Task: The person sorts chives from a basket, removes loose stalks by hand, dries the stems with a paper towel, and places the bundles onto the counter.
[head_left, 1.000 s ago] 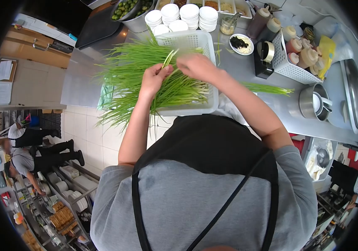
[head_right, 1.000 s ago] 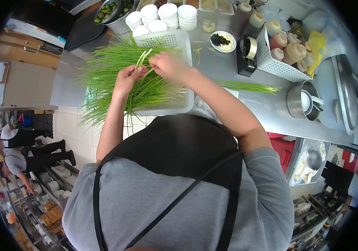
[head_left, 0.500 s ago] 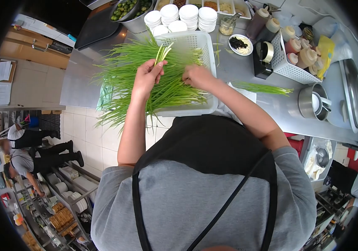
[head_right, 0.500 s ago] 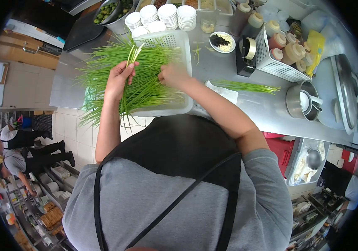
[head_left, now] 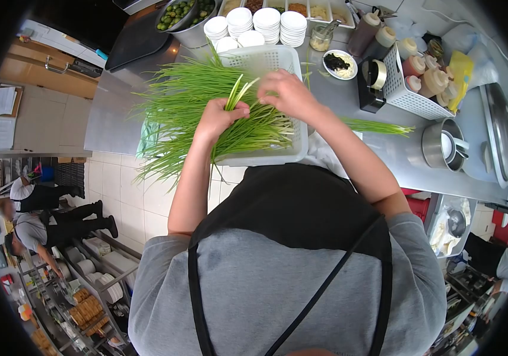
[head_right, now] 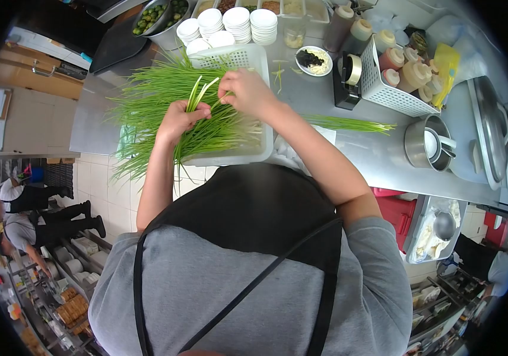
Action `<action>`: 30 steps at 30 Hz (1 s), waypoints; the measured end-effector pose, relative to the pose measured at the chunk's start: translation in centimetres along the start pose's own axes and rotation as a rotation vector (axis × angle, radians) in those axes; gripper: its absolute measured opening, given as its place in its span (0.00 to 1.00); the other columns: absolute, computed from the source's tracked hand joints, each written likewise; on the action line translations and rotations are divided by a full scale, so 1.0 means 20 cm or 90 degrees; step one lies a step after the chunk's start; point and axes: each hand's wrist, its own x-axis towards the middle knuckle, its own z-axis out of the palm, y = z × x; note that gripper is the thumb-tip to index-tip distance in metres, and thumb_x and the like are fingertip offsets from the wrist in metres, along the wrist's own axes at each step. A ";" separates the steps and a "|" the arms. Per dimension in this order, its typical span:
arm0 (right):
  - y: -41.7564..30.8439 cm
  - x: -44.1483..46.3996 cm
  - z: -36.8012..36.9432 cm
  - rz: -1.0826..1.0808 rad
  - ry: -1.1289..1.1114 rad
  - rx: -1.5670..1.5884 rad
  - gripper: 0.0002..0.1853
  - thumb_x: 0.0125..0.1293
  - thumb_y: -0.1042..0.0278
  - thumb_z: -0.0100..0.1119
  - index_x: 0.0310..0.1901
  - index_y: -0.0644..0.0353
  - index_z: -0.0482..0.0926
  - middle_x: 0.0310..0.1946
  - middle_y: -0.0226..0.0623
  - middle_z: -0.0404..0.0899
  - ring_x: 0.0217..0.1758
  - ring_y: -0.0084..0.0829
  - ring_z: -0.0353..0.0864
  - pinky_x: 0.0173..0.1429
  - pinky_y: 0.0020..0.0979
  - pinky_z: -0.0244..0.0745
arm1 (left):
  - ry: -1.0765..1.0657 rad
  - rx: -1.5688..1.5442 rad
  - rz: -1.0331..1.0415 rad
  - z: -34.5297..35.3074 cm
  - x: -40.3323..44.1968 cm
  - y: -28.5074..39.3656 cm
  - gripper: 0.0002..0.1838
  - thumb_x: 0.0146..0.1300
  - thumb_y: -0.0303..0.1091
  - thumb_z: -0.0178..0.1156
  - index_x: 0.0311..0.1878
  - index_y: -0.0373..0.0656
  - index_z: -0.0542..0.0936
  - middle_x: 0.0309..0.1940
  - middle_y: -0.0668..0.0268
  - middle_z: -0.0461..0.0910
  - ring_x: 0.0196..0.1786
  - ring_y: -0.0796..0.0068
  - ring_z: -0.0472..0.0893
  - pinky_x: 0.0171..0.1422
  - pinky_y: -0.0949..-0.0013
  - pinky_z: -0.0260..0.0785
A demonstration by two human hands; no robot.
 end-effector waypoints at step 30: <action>0.21 0.08 -0.11 0.250 0.112 0.355 0.11 0.54 0.66 0.60 0.37 0.63 0.79 0.34 0.30 0.79 0.38 0.18 0.74 0.46 0.22 0.67 | 0.006 -0.113 -0.019 -0.03 0.03 -0.03 0.09 0.55 0.31 0.59 0.36 0.36 0.76 0.26 0.66 0.78 0.19 0.88 0.63 0.21 0.82 0.53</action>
